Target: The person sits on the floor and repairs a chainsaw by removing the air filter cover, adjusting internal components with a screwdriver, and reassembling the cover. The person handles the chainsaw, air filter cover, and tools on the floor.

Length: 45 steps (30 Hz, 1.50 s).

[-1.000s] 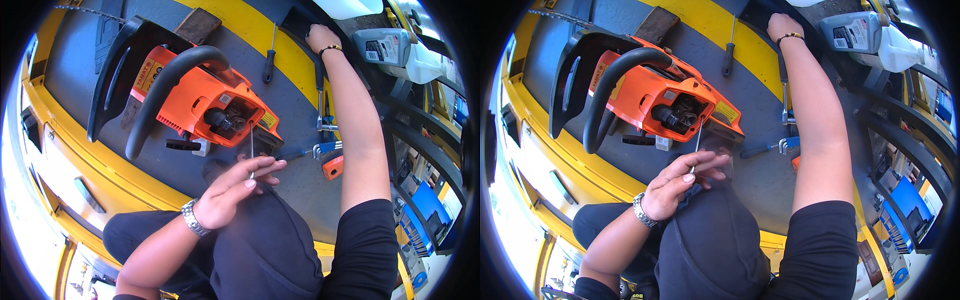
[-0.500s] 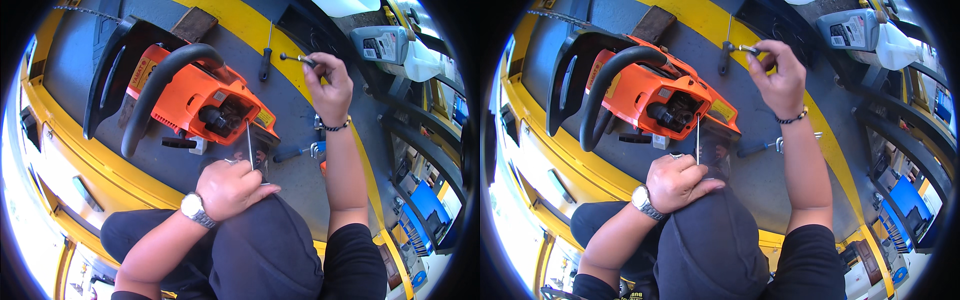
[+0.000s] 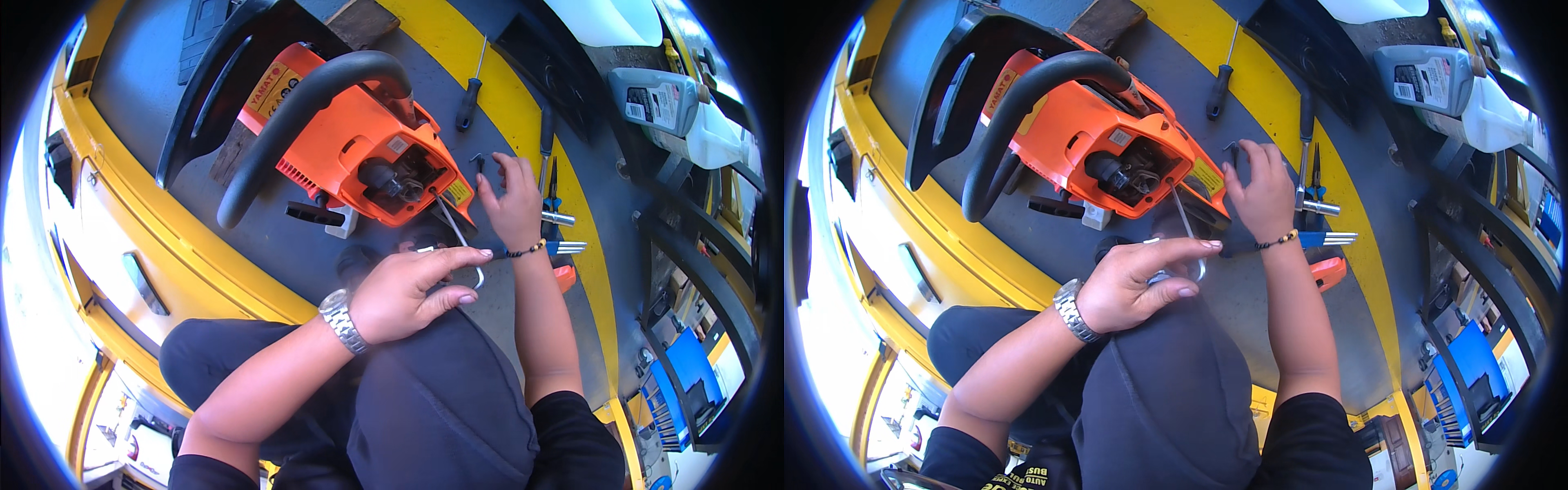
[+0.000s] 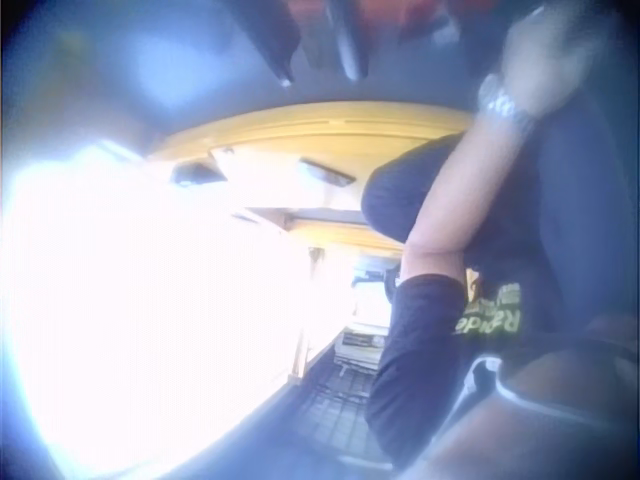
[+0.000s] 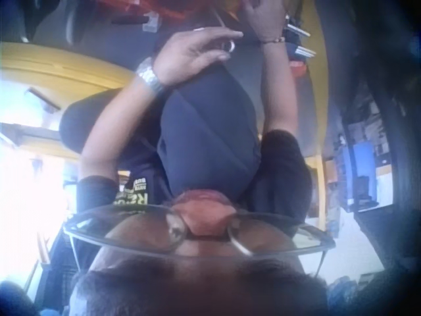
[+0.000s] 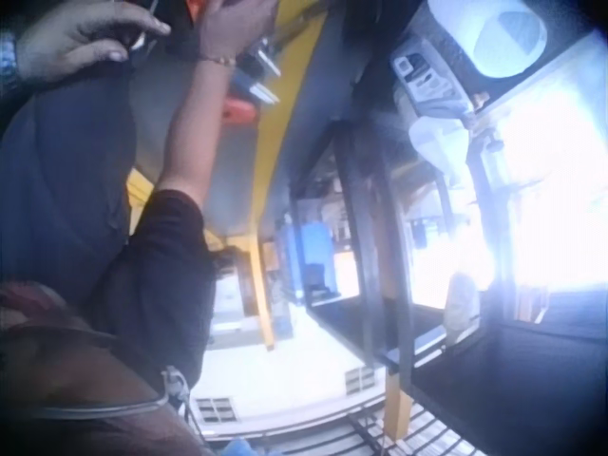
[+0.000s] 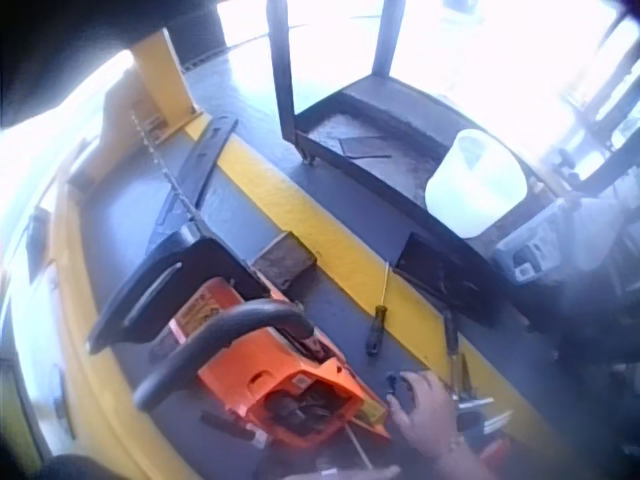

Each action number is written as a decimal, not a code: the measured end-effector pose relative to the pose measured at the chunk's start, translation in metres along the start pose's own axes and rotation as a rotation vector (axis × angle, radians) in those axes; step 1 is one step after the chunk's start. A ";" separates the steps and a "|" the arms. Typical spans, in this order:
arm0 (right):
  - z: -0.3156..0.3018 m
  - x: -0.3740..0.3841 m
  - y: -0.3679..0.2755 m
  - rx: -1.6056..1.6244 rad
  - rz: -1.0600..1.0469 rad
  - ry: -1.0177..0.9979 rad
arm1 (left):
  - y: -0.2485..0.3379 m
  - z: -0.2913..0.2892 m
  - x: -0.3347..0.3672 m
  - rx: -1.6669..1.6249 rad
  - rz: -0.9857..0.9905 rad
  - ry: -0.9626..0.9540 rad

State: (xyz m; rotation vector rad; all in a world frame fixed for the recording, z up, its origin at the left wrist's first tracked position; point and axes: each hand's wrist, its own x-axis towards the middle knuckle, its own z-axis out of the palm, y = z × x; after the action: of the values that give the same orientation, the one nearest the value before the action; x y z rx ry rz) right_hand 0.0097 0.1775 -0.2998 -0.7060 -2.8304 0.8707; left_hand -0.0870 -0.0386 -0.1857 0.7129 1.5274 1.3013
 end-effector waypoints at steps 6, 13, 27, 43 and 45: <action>-0.008 -0.035 -0.050 0.262 -0.203 0.006 | -0.006 0.006 0.004 0.418 0.199 0.048; 0.000 -0.026 -0.085 0.194 -0.217 0.040 | 0.006 -0.006 0.022 0.501 0.395 0.179; -0.022 -0.010 -0.086 0.026 -0.243 -0.180 | 0.000 -0.032 0.018 0.415 0.314 0.021; -0.017 -0.016 -0.091 0.004 -0.215 -0.148 | -0.024 -0.011 0.021 0.318 0.424 0.304; -0.020 -0.014 -0.090 -0.043 -0.268 -0.170 | -0.024 -0.013 0.021 0.279 0.409 0.289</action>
State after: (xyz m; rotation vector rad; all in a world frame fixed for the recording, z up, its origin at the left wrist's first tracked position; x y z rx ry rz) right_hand -0.0100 0.1154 -0.2329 -0.2558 -3.0040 0.8632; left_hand -0.1023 -0.0312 -0.2157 1.0965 1.8886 1.5588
